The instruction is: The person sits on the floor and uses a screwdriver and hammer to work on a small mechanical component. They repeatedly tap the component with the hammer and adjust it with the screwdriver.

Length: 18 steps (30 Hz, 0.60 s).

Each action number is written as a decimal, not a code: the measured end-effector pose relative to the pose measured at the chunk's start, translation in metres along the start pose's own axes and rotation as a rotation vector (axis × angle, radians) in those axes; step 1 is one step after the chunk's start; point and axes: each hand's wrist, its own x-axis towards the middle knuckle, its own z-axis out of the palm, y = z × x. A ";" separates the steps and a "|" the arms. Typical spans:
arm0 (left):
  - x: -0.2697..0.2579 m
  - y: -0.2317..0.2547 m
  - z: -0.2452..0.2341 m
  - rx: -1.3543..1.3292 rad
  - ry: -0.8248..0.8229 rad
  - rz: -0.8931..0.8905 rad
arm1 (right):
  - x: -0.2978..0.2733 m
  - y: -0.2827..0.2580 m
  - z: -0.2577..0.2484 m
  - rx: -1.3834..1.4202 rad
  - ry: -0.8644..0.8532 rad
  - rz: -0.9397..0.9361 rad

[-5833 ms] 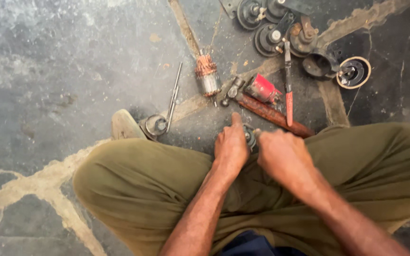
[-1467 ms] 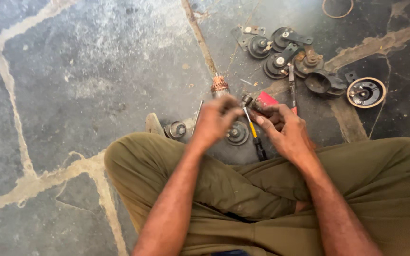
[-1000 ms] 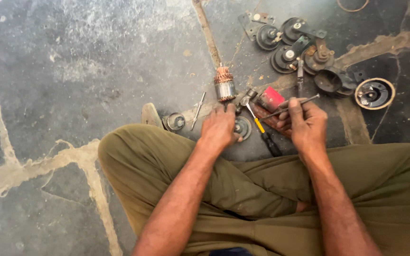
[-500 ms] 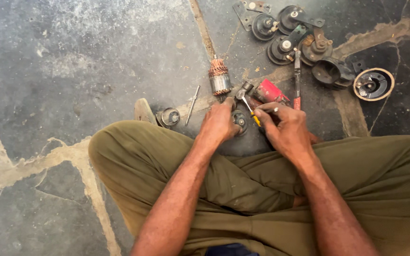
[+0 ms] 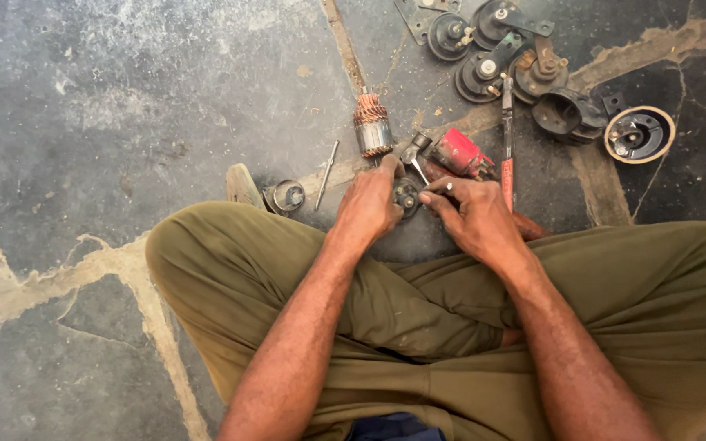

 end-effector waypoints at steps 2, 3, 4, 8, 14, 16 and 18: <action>-0.001 -0.002 0.002 -0.034 0.029 0.062 | -0.001 0.001 0.001 -0.014 0.005 -0.039; -0.001 -0.003 0.003 -0.024 0.037 0.092 | -0.002 0.002 0.001 -0.018 0.015 -0.061; -0.001 -0.004 0.003 -0.013 0.045 0.123 | -0.002 0.002 0.002 -0.022 0.027 -0.085; -0.002 -0.005 0.003 -0.017 0.070 0.174 | -0.003 0.001 0.004 0.002 0.038 -0.120; -0.003 -0.004 0.004 -0.054 0.078 0.186 | -0.005 0.003 0.006 -0.003 0.067 -0.059; -0.004 -0.003 0.004 -0.028 0.074 0.175 | -0.004 0.003 0.007 0.019 0.069 -0.062; -0.004 0.000 0.002 -0.003 0.060 0.160 | -0.003 0.003 0.007 -0.002 0.067 -0.077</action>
